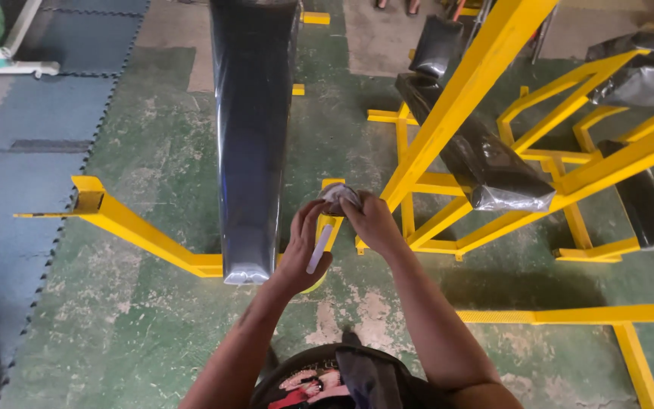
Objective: Cleaning gym equipment by spraying it with cleaner and wiping it down with a cloth.
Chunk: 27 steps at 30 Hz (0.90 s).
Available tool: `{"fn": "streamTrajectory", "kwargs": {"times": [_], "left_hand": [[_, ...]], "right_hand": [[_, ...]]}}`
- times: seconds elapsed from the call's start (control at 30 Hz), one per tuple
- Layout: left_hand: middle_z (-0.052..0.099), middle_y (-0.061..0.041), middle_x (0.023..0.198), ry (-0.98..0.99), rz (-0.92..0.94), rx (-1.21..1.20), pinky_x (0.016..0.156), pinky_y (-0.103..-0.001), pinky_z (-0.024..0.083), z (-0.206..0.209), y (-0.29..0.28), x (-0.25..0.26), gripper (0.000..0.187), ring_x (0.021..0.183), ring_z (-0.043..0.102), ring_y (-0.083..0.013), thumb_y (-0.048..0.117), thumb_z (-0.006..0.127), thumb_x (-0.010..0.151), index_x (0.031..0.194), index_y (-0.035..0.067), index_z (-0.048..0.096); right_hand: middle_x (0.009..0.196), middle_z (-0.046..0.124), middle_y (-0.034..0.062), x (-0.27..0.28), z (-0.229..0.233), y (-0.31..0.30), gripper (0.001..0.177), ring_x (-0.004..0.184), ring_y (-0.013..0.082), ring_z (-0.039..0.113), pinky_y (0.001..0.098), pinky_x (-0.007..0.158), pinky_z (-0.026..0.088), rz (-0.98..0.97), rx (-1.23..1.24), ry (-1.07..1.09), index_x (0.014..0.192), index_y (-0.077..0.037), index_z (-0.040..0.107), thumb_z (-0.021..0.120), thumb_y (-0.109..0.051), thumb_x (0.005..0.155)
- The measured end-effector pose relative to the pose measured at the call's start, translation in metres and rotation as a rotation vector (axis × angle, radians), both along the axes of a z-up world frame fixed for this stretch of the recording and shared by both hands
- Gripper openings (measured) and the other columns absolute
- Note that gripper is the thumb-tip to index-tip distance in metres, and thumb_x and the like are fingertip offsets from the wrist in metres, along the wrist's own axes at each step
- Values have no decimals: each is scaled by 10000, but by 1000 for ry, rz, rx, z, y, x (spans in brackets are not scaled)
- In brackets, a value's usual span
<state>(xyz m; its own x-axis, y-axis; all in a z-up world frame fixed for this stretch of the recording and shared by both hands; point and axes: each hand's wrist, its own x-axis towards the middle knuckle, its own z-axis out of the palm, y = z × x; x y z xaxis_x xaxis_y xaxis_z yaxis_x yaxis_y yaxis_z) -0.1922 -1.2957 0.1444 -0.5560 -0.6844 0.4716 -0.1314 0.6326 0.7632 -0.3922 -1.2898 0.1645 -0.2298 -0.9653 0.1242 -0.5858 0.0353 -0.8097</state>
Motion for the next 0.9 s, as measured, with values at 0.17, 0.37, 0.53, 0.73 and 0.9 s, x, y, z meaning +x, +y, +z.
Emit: {"fn": "streamTrajectory", "kwargs": {"times": [0.17,0.37,0.53,0.73,0.9], "left_hand": [[176,-297,1671,-33,-50,24,1291,-511,202,-15,-1,-19,1030,1576,161,-459,4,625,711,1604,-36,115],[60,-285,1706,-124,-46,-5,1296,-505,90,-23,0,-21,1109,1601,17,-437,44,666,720,1625,-14,28],[76,-243,1717,-231,15,-28,1276,-535,31,-18,6,-24,1104,1601,2,-427,46,664,719,1634,11,48],[297,-227,1653,-83,-7,-191,1316,-548,156,-41,-2,-36,931,1581,223,-437,100,686,763,1588,-9,269],[505,-240,1415,-15,13,-86,1156,-532,366,-38,-20,-35,729,1324,445,-456,152,714,787,1443,-30,451]], "right_hand": [[962,786,60,-39,-21,-6,414,911,150,727,320,785,561,202,106,-244,1135,-3,730,621,-373,984],[1017,720,52,-71,-80,-37,509,900,150,627,323,774,503,224,383,-569,1223,-4,729,623,-445,990],[1136,734,53,-80,-170,-53,523,1036,118,653,277,908,531,302,190,-613,1241,11,710,572,-437,1010],[1169,700,48,-62,-213,-39,433,1062,140,642,286,898,525,-7,11,-887,1299,6,640,557,-335,1045],[1130,623,73,-61,-191,-16,460,915,181,569,307,712,482,-70,-68,-1226,1396,-3,603,541,-408,1187]]}}
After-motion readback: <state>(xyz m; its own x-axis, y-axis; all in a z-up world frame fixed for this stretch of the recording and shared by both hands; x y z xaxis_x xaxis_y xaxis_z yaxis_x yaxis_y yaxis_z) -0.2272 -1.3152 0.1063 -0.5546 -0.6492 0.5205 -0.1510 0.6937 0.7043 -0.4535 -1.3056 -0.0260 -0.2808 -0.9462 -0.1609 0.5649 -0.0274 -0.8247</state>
